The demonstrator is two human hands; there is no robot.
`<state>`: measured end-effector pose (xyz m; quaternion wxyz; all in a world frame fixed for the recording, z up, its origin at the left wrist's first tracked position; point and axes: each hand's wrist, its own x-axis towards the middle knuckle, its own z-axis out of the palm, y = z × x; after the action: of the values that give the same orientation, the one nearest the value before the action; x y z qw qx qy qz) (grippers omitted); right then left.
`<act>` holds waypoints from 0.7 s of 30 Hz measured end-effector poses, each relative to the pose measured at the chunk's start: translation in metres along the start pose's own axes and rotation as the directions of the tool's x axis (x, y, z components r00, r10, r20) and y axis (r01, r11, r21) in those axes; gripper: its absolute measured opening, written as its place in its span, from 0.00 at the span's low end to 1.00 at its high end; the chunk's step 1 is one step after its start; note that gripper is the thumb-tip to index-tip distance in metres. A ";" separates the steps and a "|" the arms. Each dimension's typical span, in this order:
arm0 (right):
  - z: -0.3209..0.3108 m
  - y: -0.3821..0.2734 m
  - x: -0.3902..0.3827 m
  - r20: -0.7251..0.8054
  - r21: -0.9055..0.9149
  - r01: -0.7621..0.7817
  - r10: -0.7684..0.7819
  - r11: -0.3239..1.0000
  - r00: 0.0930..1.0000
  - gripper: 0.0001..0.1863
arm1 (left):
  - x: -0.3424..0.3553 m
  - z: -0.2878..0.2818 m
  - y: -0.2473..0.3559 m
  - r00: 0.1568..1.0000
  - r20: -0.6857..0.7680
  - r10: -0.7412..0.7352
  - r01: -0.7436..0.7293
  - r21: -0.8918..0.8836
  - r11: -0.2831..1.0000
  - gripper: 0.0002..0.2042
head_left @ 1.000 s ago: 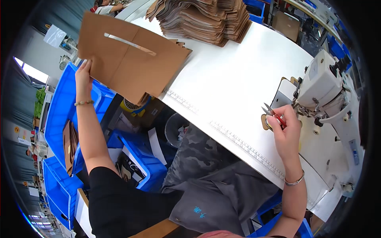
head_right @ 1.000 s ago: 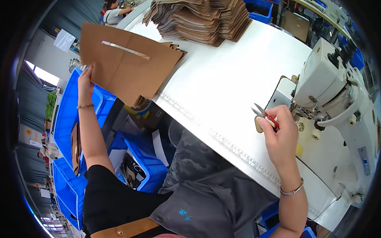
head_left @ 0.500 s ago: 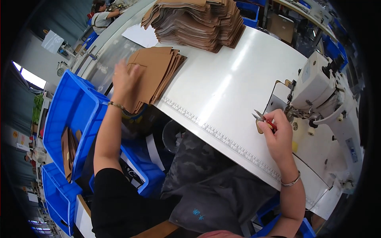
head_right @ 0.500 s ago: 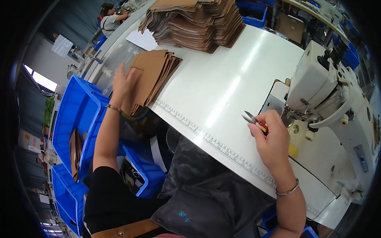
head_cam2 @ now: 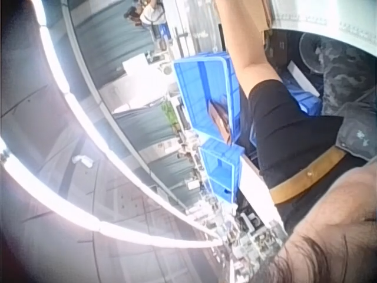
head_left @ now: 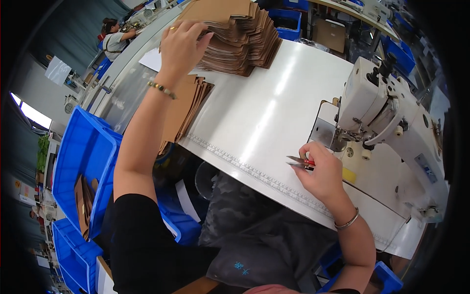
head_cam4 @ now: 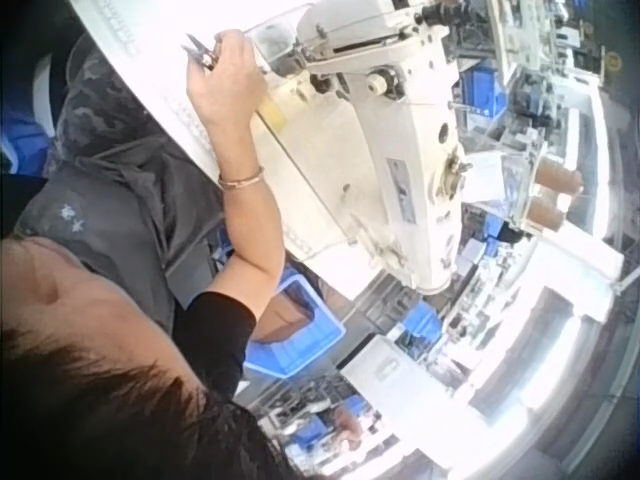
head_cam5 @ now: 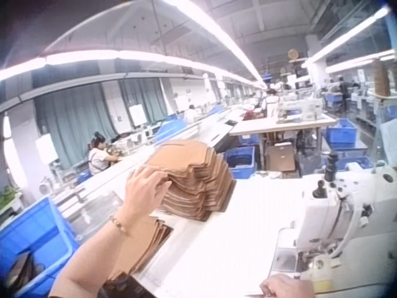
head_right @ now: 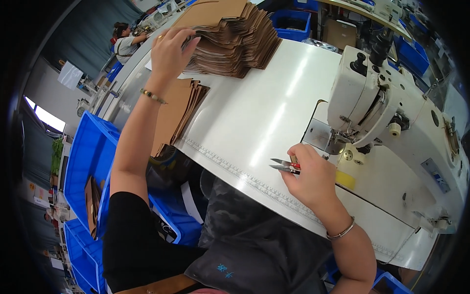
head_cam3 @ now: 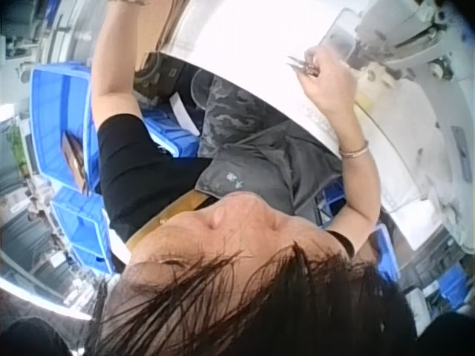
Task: Using a sewing machine to join pieces of stiff brown material and trimming threads with scissors.
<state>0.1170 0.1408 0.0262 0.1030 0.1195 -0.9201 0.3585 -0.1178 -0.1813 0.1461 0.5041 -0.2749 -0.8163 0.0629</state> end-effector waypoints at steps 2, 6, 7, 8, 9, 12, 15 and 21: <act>0.004 0.001 -0.002 -0.015 -0.010 0.018 -0.018 1.000 1.000 0.14 | 0.026 0.024 0.010 0.999 -0.006 0.038 -0.038 0.021 0.999 0.10; 0.005 0.005 -0.003 -0.024 -0.014 0.066 -0.066 0.998 0.998 0.13 | 0.050 0.052 0.021 0.980 0.181 -0.082 0.066 0.093 0.994 0.10; 0.004 0.006 -0.003 -0.028 -0.017 0.058 -0.058 0.998 0.998 0.13 | 0.054 0.055 0.023 0.933 0.315 -0.174 0.139 0.131 0.982 0.11; 0.004 0.007 -0.003 -0.026 -0.020 0.070 -0.071 0.997 0.997 0.13 | 0.055 0.056 0.024 0.934 0.315 -0.167 0.135 0.122 0.983 0.11; 0.004 0.008 -0.002 -0.024 -0.024 0.083 -0.084 0.996 0.996 0.13 | 0.056 0.056 0.023 0.926 0.336 -0.169 0.138 0.113 0.984 0.12; 0.005 0.009 -0.002 -0.036 -0.008 0.096 -0.096 0.995 0.995 0.13 | 0.061 0.056 0.017 0.916 0.340 -0.211 0.187 0.103 0.977 0.14; 0.006 0.010 -0.003 -0.035 -0.037 0.109 -0.110 0.993 0.993 0.13 | 0.069 0.054 -0.001 0.909 0.309 -0.278 0.263 0.092 0.960 0.17; 0.010 0.001 -0.005 -0.112 -0.086 0.189 -0.198 0.978 0.974 0.11 | 0.080 0.021 -0.042 0.838 0.133 -0.529 0.539 -0.355 0.764 0.18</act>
<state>0.1206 0.1353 0.0169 0.1969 0.1831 -0.9090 0.3185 -0.1787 -0.1723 0.2149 0.4281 -0.1223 -0.8631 -0.2382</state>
